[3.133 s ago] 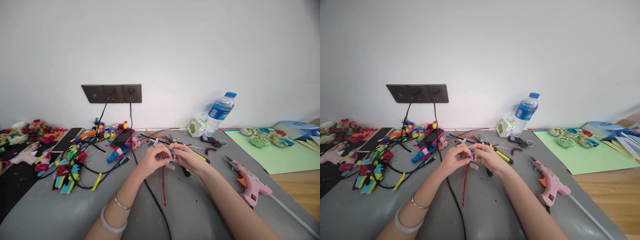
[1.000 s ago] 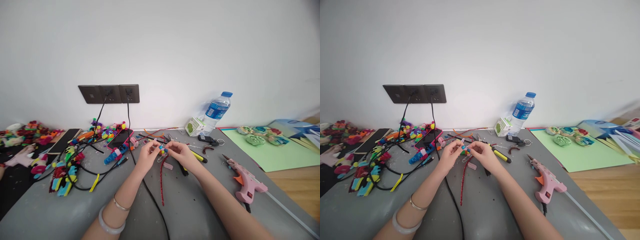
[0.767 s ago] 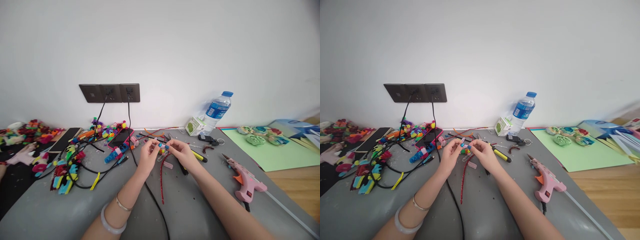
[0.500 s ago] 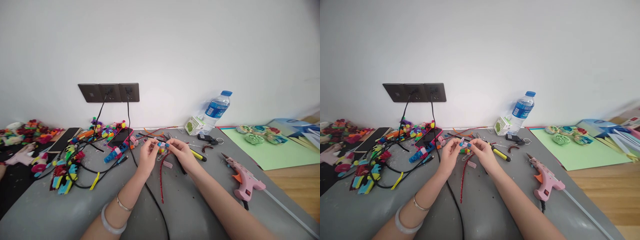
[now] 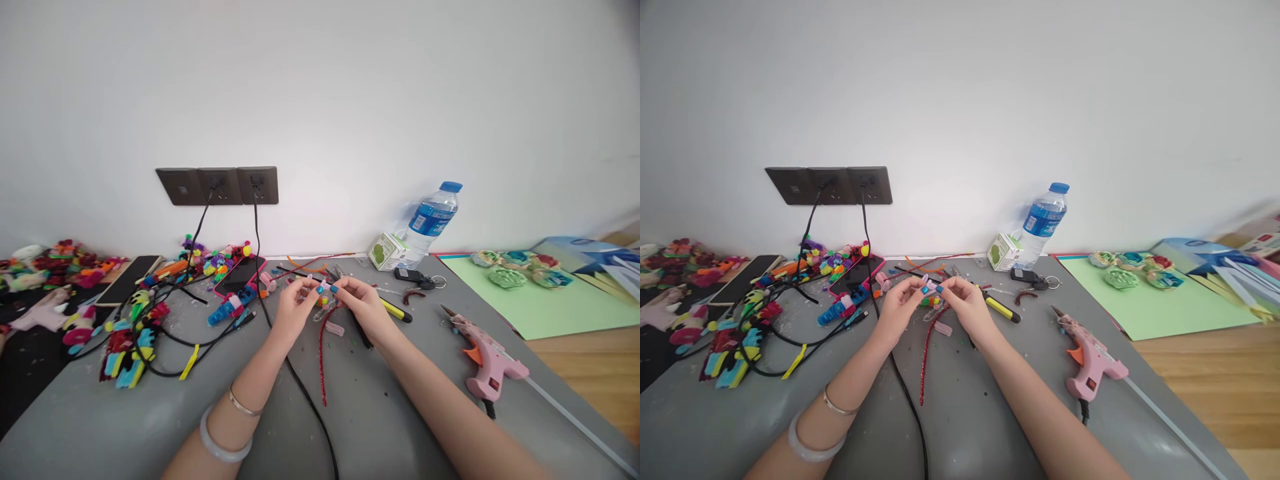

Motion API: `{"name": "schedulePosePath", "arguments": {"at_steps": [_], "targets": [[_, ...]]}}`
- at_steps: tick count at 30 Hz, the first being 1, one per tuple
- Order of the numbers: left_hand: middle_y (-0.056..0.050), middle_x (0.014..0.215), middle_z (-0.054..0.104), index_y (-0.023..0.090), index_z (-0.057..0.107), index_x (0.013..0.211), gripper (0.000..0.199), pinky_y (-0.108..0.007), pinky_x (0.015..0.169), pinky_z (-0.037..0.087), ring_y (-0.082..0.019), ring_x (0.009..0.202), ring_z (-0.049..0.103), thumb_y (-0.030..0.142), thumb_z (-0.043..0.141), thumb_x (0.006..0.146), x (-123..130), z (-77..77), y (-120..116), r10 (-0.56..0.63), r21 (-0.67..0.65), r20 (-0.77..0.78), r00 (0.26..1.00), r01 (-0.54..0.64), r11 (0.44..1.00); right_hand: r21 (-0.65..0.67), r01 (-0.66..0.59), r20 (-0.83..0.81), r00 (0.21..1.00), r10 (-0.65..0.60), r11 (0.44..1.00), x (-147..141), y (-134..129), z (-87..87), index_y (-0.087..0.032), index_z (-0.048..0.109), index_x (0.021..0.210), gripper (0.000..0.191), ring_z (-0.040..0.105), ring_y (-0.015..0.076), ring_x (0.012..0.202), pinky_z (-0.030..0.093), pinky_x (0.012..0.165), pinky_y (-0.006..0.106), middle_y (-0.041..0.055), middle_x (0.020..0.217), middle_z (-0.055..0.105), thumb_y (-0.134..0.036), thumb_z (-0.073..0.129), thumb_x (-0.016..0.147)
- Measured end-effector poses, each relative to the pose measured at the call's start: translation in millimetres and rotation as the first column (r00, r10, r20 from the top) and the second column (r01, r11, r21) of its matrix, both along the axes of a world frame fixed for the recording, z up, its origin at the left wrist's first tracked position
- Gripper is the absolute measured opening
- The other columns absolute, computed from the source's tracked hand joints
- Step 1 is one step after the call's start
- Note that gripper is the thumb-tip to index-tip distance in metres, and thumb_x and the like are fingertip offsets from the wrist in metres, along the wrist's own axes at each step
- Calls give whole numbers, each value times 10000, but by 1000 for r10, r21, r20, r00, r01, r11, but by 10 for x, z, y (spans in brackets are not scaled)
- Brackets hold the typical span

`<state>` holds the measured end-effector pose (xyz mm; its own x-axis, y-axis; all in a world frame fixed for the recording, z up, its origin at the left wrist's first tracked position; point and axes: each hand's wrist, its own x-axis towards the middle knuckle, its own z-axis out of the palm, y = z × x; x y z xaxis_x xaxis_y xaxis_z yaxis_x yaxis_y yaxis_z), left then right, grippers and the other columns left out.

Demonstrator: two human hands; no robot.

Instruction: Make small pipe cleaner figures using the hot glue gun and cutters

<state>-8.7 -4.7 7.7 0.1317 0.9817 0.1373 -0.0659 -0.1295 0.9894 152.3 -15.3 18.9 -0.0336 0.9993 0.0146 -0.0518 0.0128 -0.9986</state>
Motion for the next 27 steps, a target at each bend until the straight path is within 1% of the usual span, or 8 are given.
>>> {"name": "schedulePosePath", "arguments": {"at_steps": [5, 9, 13, 16, 20, 24, 27], "targets": [[-18, 761, 645, 182, 639, 816, 259, -261, 638, 483, -159, 696, 609, 425, 711, 765, -4, -6, 13, -8, -5, -15, 1000, 8, 1000, 19, -62, 8, 998, 62, 998, -6, -12, 18, -206, 617, 741, 336, 544, 142, 622, 434, 610, 282, -8, 673, 585, -509, 761, 725], [8, 713, 608, 197, 622, 808, 242, -255, 618, 455, -149, 660, 586, 425, 697, 778, -2, -3, 4, -16, -18, -26, 1000, 16, 1000, -7, -53, -51, 997, 52, 999, -14, -13, -6, -208, 619, 773, 310, 555, 142, 636, 411, 611, 273, -14, 679, 584, -483, 758, 736], [11, 747, 597, 202, 614, 819, 230, -251, 617, 439, -141, 662, 564, 420, 683, 792, 4, -2, -11, 4, 8, -15, 1000, -4, 1000, -45, -48, -149, 988, 41, 998, -26, -11, -28, -212, 614, 792, 340, 553, 133, 632, 392, 607, 261, -28, 673, 583, -499, 779, 715], [6, 771, 603, 202, 611, 823, 227, -249, 614, 437, -137, 657, 557, 419, 672, 799, 3, -9, -4, -7, 14, -6, 1000, 7, 1000, -52, -64, -182, 982, 54, 997, -27, -3, -36, -205, 615, 786, 370, 552, 126, 627, 386, 608, 257, -30, 671, 591, -521, 790, 702], [-5, 780, 615, 195, 632, 818, 229, -240, 608, 430, -136, 660, 539, 412, 691, 776, -17, -34, 36, 8, 34, -42, 999, -7, 999, -51, -59, -142, 989, 52, 997, -19, 21, -58, -194, 633, 786, 385, 546, 122, 620, 377, 607, 258, -25, 673, 602, -530, 796, 695], [-23, 808, 645, 186, 660, 807, 218, -240, 627, 430, -150, 702, 547, 396, 698, 764, -54, -73, 87, 23, 55, -88, 996, -19, 998, -71, -63, -123, 991, 54, 995, -8, 51, -105, -189, 635, 809, 398, 555, 122, 600, 366, 583, 252, -29, 657, 599, -529, 798, 680], [-30, 816, 664, 183, 682, 819, 214, -247, 642, 438, -161, 724, 558, 387, 704, 757, -101, -98, 129, 30, 64, -117, 993, -23, 998, -59, -57, -72, 996, 53, 997, 14, 75, -145, -192, 629, 824, 371, 561, 130, 589, 371, 568, 255, -25, 652, 599, -523, 757, 719]]}}
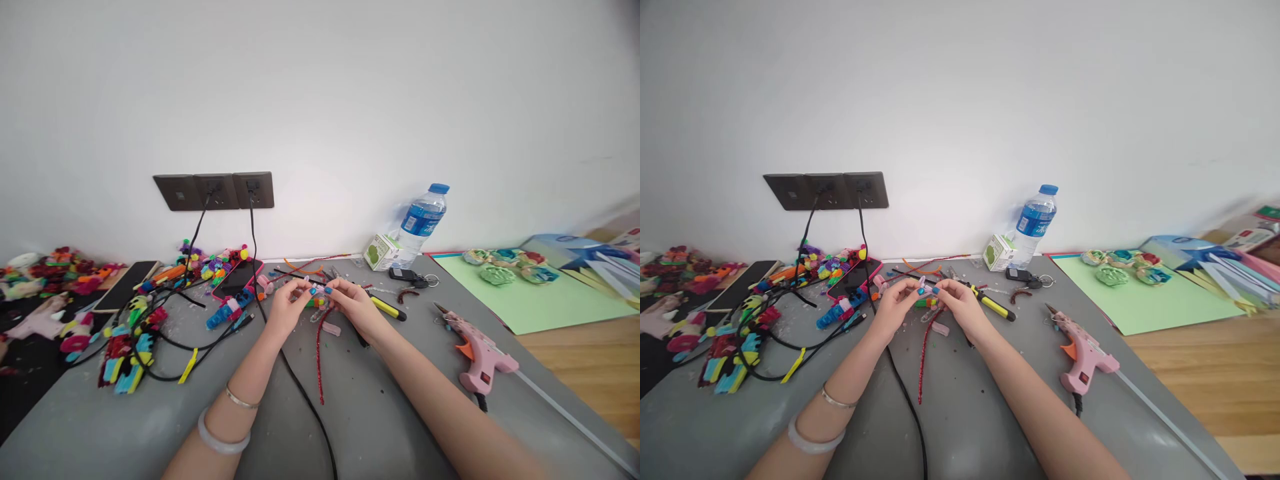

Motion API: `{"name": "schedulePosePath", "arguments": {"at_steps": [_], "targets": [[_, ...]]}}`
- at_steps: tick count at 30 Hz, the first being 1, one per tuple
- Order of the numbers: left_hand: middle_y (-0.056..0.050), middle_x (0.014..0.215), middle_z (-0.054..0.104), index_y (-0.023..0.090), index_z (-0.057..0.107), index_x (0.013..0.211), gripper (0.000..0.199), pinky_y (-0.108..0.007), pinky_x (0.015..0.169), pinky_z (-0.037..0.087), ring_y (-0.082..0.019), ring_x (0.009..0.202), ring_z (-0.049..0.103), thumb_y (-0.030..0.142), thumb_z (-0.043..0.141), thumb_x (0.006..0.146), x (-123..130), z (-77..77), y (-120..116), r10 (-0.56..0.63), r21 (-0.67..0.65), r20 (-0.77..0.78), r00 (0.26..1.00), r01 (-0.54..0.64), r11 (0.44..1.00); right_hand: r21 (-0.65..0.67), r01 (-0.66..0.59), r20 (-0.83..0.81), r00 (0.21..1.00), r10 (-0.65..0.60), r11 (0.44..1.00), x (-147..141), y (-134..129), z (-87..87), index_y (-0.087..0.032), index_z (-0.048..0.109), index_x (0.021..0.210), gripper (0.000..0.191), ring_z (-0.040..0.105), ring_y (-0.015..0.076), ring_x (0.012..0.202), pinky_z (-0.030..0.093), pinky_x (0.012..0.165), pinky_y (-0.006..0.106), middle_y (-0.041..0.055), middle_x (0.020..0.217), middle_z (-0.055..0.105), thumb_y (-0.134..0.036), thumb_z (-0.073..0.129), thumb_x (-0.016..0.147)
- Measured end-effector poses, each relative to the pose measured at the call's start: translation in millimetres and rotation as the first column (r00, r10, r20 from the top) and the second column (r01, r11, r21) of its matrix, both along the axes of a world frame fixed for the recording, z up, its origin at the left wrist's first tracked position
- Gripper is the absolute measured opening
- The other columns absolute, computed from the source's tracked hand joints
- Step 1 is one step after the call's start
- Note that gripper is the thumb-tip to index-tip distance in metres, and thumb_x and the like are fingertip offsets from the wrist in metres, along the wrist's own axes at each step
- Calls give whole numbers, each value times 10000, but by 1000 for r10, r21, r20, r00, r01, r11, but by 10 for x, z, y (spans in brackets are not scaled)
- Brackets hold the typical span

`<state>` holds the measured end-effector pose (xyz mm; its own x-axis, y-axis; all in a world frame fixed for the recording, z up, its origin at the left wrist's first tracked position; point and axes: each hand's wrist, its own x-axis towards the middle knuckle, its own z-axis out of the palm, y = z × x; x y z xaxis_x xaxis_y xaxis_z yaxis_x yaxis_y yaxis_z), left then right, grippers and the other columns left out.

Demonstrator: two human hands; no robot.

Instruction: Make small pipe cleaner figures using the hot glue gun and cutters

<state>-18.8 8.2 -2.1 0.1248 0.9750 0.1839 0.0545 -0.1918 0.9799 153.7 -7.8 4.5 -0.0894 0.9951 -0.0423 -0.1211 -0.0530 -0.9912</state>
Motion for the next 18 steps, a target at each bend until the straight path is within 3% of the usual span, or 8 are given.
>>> {"name": "schedulePosePath", "arguments": {"at_steps": [3, 7, 11, 13, 15, 18], "targets": [[-15, 754, 642, 188, 689, 832, 216, -237, 607, 417, -150, 676, 537, 398, 690, 782, -68, -9, 47, 40, 1, -9, 999, -40, 999, 153, 22, 225, 973, -56, 988, 31, 13, -36, -207, 646, 872, 252, 580, 166, 628, 421, 614, 298, 10, 723, 650, -455, 652, 824], [-5, 754, 628, 197, 674, 826, 218, -241, 634, 411, -149, 695, 537, 411, 689, 787, -135, -17, 98, 140, 25, 42, 989, -141, 990, 441, -117, 633, 743, -216, 890, 30, -16, -91, -231, 672, 938, 115, 616, 262, 891, 444, 819, 410, 72, 953, 727, -244, 603, 846], [2, 745, 617, 197, 668, 834, 229, -250, 645, 414, -151, 692, 539, 418, 697, 778, -125, -52, 113, 144, 19, 69, 987, -145, 989, 422, -278, 809, 545, -220, 863, -17, -55, -147, -232, 656, 989, 206, 602, 293, 981, 404, 884, 454, 77, 999, 730, -144, 625, 806], [6, 739, 613, 195, 663, 824, 225, -248, 641, 413, -146, 685, 534, 410, 701, 773, -112, -74, 116, 137, 12, 74, 988, -138, 990, 413, -294, 818, 535, -210, 862, -25, -58, -152, -230, 645, 990, 222, 606, 283, 974, 403, 887, 448, 70, 983, 721, -113, 598, 806], [9, 733, 608, 194, 660, 823, 216, -245, 637, 412, -142, 683, 532, 402, 698, 777, -106, -89, 122, 148, -3, 84, 985, -148, 989, 441, -285, 787, 579, -214, 851, -19, -56, -132, -226, 625, 992, 223, 610, 266, 945, 414, 881, 432, 61, 968, 708, -100, 571, 816], [14, 719, 593, 197, 656, 821, 218, -241, 626, 407, -138, 676, 531, 408, 695, 779, -112, -97, 138, 179, -30, 124, 976, -177, 984, 553, -272, 712, 645, -278, 787, -1, -63, -55, -229, 598, 965, 168, 607, 259, 947, 430, 861, 410, 64, 974, 699, -109, 538, 863]]}}
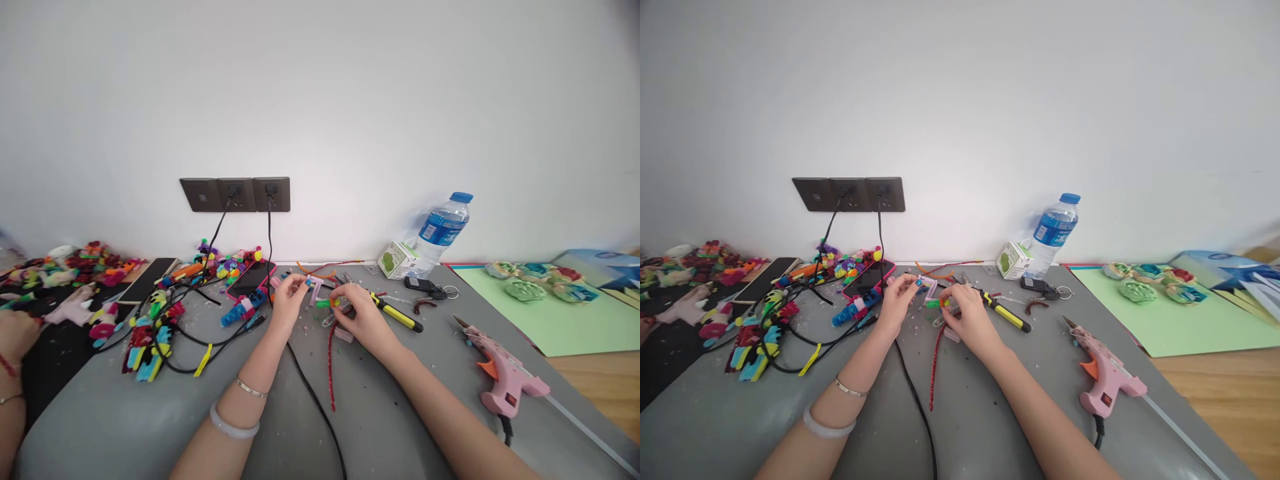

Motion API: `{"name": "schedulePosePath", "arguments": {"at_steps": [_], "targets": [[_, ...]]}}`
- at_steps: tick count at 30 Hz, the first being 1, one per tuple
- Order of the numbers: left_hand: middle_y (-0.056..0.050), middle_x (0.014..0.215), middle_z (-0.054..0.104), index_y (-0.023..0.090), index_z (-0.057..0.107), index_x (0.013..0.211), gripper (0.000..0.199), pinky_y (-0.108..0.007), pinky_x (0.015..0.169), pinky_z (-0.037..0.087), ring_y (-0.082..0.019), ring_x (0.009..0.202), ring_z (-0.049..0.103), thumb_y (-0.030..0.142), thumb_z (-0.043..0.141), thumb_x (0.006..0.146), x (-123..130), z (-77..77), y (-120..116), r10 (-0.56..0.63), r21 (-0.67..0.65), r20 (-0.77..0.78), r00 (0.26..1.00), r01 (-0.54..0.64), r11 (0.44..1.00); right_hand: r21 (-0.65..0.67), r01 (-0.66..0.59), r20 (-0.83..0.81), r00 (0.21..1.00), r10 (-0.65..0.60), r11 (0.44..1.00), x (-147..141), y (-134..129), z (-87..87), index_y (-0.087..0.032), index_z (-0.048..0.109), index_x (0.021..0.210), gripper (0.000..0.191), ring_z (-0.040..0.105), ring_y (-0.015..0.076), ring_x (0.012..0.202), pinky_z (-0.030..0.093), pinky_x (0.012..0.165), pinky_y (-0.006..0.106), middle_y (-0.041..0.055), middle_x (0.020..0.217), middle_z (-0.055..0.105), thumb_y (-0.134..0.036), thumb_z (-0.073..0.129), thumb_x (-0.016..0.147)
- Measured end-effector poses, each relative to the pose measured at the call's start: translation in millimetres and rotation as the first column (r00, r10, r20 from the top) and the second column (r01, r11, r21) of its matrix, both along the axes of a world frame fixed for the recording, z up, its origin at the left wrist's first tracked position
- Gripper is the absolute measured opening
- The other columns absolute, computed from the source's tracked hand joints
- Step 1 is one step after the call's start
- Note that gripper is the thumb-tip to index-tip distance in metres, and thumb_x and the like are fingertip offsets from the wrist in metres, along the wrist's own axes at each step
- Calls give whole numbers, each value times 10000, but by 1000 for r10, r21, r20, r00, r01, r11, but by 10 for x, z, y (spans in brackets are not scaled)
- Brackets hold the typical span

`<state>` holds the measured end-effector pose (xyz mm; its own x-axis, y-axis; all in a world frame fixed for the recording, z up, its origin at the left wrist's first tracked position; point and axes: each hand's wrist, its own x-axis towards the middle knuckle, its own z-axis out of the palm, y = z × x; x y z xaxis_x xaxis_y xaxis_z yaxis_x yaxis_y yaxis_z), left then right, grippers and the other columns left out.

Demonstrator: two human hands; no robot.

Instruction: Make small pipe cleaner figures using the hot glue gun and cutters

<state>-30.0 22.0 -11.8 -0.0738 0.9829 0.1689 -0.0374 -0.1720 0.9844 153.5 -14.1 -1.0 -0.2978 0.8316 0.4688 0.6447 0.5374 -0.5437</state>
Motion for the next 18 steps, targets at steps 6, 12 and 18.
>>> {"name": "schedulePosePath", "arguments": {"at_steps": [6, 12, 18], "targets": [[23, 681, 546, 193, 652, 794, 309, -231, 563, 360, -119, 614, 486, 484, 733, 727, -5, -22, 41, 31, -39, 80, 996, -28, 999, 398, 34, -30, 999, -24, 917, 12, -56, 115, -267, 605, 1046, 210, 598, 247, 1028, 428, 899, 406, 53, 1033, 737, -100, 526, 946], [27, 652, 549, 192, 669, 791, 332, -228, 540, 353, -107, 573, 466, 498, 768, 708, 5, -47, 49, 27, -24, 100, 995, -25, 999, 365, 67, -45, 998, -54, 929, 36, 0, 31, -272, 524, 1266, 383, 599, 253, 996, 459, 863, 400, 56, 1025, 725, -83, 511, 933], [8, 699, 611, 185, 696, 804, 308, -231, 545, 355, -106, 579, 468, 465, 771, 702, 24, -32, 44, 11, -13, 98, 995, -9, 1000, 112, 58, 21, 998, -61, 992, 83, 82, -93, -233, 552, 1238, 445, 583, 288, 1069, 470, 877, 438, 91, 1134, 689, -45, 471, 843]]}}
